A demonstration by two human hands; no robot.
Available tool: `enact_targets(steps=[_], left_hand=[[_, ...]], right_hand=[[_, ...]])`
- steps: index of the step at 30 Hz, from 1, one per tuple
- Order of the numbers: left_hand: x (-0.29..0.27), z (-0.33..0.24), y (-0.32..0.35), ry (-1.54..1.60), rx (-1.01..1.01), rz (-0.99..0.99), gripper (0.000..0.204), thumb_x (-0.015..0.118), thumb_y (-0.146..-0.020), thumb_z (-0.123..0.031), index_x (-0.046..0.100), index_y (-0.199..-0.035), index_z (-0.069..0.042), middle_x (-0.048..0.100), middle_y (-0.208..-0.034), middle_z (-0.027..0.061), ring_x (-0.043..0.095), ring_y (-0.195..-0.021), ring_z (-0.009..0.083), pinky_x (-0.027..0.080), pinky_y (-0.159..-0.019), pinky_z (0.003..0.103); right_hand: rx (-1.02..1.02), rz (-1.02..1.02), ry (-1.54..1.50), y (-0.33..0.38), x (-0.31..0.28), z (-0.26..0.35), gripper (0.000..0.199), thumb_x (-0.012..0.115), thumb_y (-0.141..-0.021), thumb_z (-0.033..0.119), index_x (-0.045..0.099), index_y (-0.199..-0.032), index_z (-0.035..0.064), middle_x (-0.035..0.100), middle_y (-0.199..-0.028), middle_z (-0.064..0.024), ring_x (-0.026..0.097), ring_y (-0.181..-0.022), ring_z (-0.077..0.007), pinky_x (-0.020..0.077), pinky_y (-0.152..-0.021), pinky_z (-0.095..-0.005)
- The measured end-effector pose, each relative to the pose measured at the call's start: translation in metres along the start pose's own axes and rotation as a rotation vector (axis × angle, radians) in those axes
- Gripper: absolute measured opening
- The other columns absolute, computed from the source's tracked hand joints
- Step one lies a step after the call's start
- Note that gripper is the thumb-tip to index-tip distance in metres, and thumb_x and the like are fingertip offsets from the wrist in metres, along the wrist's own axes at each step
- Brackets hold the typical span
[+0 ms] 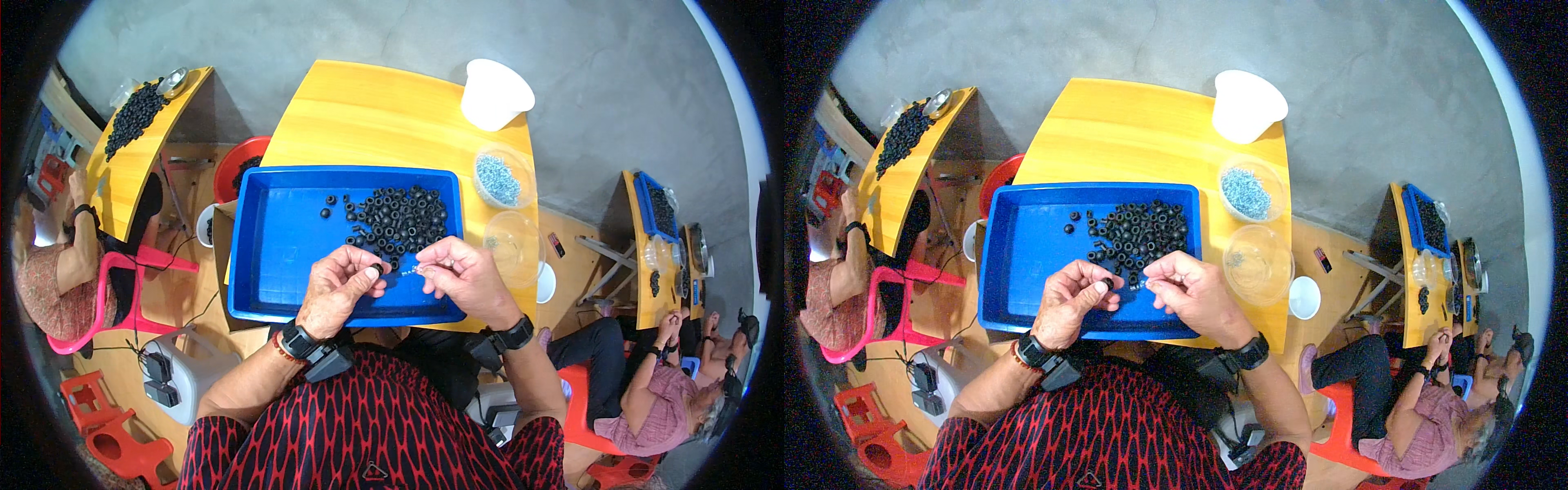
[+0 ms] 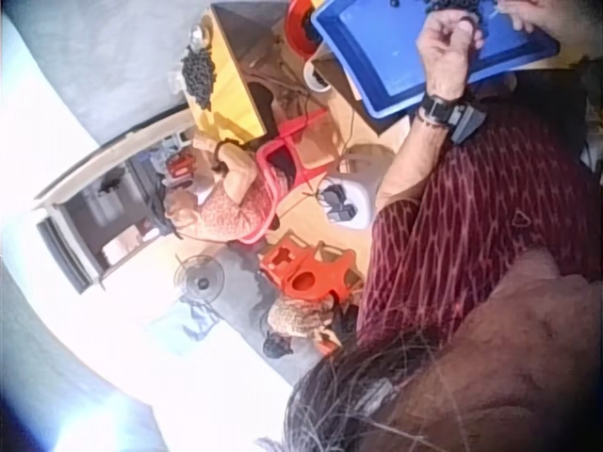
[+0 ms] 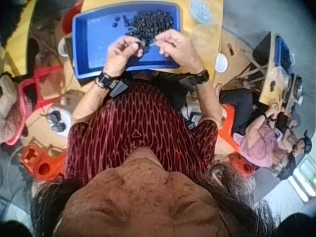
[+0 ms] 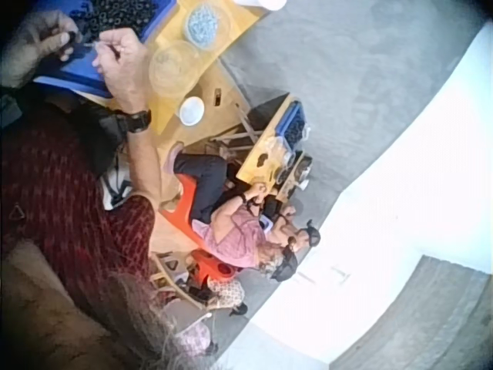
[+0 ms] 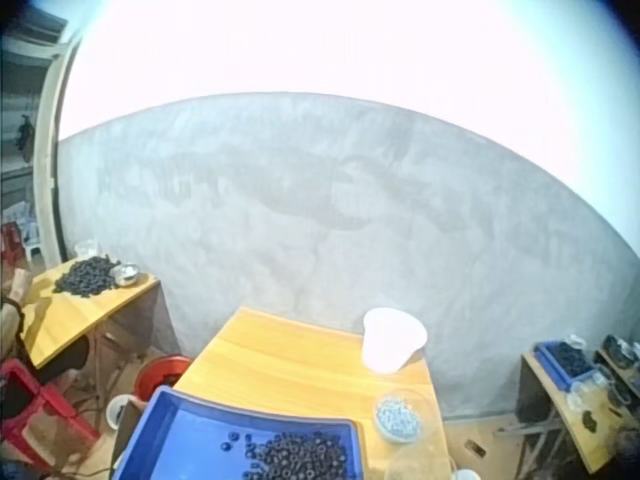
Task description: Sorting small black gaskets and assembling them with metal pins.
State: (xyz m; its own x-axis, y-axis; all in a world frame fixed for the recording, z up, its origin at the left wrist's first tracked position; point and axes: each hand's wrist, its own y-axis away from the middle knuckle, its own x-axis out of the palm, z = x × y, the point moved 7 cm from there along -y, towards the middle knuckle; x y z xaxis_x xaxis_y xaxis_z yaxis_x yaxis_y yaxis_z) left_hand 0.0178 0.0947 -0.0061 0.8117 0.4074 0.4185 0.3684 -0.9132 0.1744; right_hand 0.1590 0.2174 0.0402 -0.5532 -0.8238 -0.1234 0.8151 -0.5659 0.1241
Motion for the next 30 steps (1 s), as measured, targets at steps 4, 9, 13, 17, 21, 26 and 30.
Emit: enact_targets(steps=[4,9,13,17,21,26,30], left_hand=[[0.000,0.000,0.000,0.031,0.006,0.014,0.015,0.064,-0.094,-0.006,0.056,-0.106,0.000,0.069,-0.101,0.0136,0.068,-0.080,0.0169,0.059,-0.074,0.030],[-0.001,0.000,0.000,0.012,-0.010,-0.007,0.015,0.064,-0.093,-0.005,0.055,-0.105,-0.001,0.067,-0.091,0.0103,0.068,-0.076,0.0174,0.059,-0.069,0.030],[-0.003,-0.001,0.001,0.017,0.015,-0.026,0.015,0.064,-0.094,-0.006,0.055,-0.105,-0.001,0.068,-0.090,0.0099,0.068,-0.076,0.0174,0.059,-0.069,0.030],[-0.002,-0.001,0.001,0.040,-0.008,-0.016,0.015,0.064,-0.094,-0.008,0.056,-0.105,-0.001,0.068,-0.090,0.0098,0.067,-0.075,0.0159,0.058,-0.069,0.030],[0.001,-0.007,0.002,0.003,0.024,0.013,0.014,0.063,-0.094,-0.006,0.060,-0.107,0.000,0.068,-0.089,0.0076,0.065,-0.073,0.0129,0.056,-0.068,0.027],[0.002,-0.003,0.002,0.000,-0.032,0.037,0.013,0.061,-0.093,-0.001,0.062,-0.105,0.001,0.068,-0.089,0.0064,0.063,-0.071,0.0117,0.054,-0.066,0.026],[0.003,-0.002,0.001,-0.035,-0.005,0.082,0.010,0.062,-0.092,0.000,0.062,-0.102,0.001,0.066,-0.087,0.0069,0.061,-0.069,0.0116,0.053,-0.064,0.026]], right_hand=[[-0.014,-0.005,-0.037,-0.003,0.021,-0.002,0.011,0.063,-0.092,0.001,0.063,-0.103,-0.0010,0.068,-0.086,-0.0042,0.063,-0.070,-0.0079,0.0534,-0.060,-0.0236],[-0.037,-0.003,-0.043,-0.005,0.034,-0.006,0.011,0.063,-0.093,0.001,0.063,-0.103,-0.0018,0.068,-0.087,-0.0055,0.064,-0.070,-0.0080,0.0542,-0.061,-0.0235],[-0.035,-0.022,-0.084,-0.005,0.038,-0.007,0.011,0.063,-0.092,0.000,0.063,-0.103,-0.0026,0.068,-0.088,-0.0061,0.064,-0.070,-0.0083,0.0550,-0.061,-0.0233],[-0.054,-0.010,-0.159,-0.005,0.040,-0.011,0.011,0.063,-0.092,-0.001,0.063,-0.103,-0.0022,0.068,-0.088,-0.0060,0.064,-0.070,-0.0082,0.0551,-0.061,-0.0232],[-0.061,-0.012,-0.190,-0.006,0.040,-0.010,0.010,0.063,-0.092,-0.001,0.063,-0.102,-0.0017,0.069,-0.087,-0.0055,0.064,-0.069,-0.0077,0.0549,-0.061,-0.0228],[-0.075,-0.009,-0.198,-0.007,0.040,-0.008,0.009,0.063,-0.092,0.000,0.064,-0.101,-0.0017,0.068,-0.086,-0.0051,0.064,-0.068,-0.0072,0.0546,-0.060,-0.0224],[-0.060,-0.018,-0.205,-0.008,0.041,-0.011,0.008,0.064,-0.092,-0.001,0.064,-0.100,-0.0016,0.068,-0.085,-0.0052,0.063,-0.067,-0.0073,0.0543,-0.059,-0.0221]])
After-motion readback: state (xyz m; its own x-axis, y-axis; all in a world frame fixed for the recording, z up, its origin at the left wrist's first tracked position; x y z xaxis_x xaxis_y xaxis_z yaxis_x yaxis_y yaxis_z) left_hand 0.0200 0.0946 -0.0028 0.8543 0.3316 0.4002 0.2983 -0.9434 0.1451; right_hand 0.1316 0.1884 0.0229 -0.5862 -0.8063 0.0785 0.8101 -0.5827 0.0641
